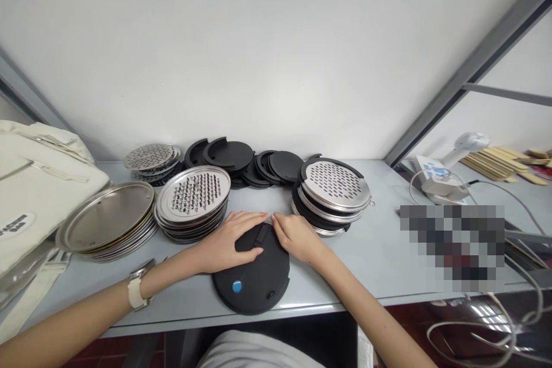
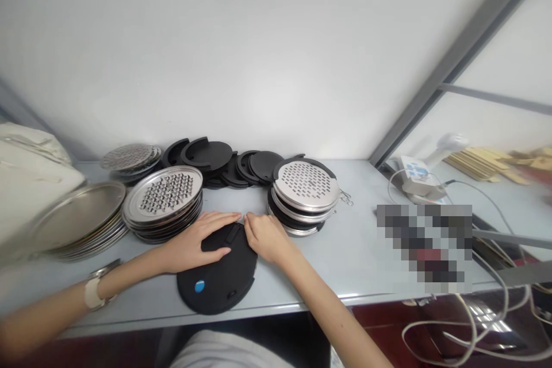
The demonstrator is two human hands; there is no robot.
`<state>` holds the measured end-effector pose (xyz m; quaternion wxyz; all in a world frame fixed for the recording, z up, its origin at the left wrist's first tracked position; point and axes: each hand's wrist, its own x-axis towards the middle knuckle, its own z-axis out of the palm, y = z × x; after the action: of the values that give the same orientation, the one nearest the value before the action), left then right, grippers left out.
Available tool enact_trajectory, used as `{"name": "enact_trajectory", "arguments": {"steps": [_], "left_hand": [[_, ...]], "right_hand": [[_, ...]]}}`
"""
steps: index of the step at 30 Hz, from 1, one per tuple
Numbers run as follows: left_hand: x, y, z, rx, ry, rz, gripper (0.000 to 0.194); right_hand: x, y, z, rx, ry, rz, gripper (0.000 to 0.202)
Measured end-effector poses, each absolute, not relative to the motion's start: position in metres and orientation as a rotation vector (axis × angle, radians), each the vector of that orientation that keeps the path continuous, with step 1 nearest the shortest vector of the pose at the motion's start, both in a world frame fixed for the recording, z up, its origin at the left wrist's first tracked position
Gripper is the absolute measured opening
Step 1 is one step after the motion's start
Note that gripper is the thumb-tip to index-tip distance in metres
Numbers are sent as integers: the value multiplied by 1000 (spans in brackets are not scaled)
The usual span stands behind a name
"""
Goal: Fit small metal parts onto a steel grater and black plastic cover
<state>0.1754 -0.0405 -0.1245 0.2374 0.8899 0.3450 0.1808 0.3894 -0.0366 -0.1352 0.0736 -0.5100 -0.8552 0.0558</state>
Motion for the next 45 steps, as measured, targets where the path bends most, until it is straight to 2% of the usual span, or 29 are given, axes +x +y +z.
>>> {"name": "enact_trajectory", "arguments": {"steps": [11, 16, 20, 25, 32, 45], "left_hand": [[176, -40, -124, 2423, 939, 528, 57], [176, -42, -123, 2420, 969, 502, 63], [175, -41, -123, 2404, 966, 516, 57], [176, -40, -123, 2376, 944, 492, 69], [177, -40, -123, 2300, 946, 536, 58], [176, -40, -123, 2286, 936, 547, 54]], "right_hand": [[389, -39, -132, -1500, -2560, 218, 40], [390, -38, -132, -1454, -2590, 208, 38], [390, -38, -131, -1441, -2600, 248, 39], [390, -38, -129, -1435, -2573, 307, 42], [392, -37, -133, -1395, -2564, 304, 43], [392, -37, -132, -1336, -2570, 270, 41]]}}
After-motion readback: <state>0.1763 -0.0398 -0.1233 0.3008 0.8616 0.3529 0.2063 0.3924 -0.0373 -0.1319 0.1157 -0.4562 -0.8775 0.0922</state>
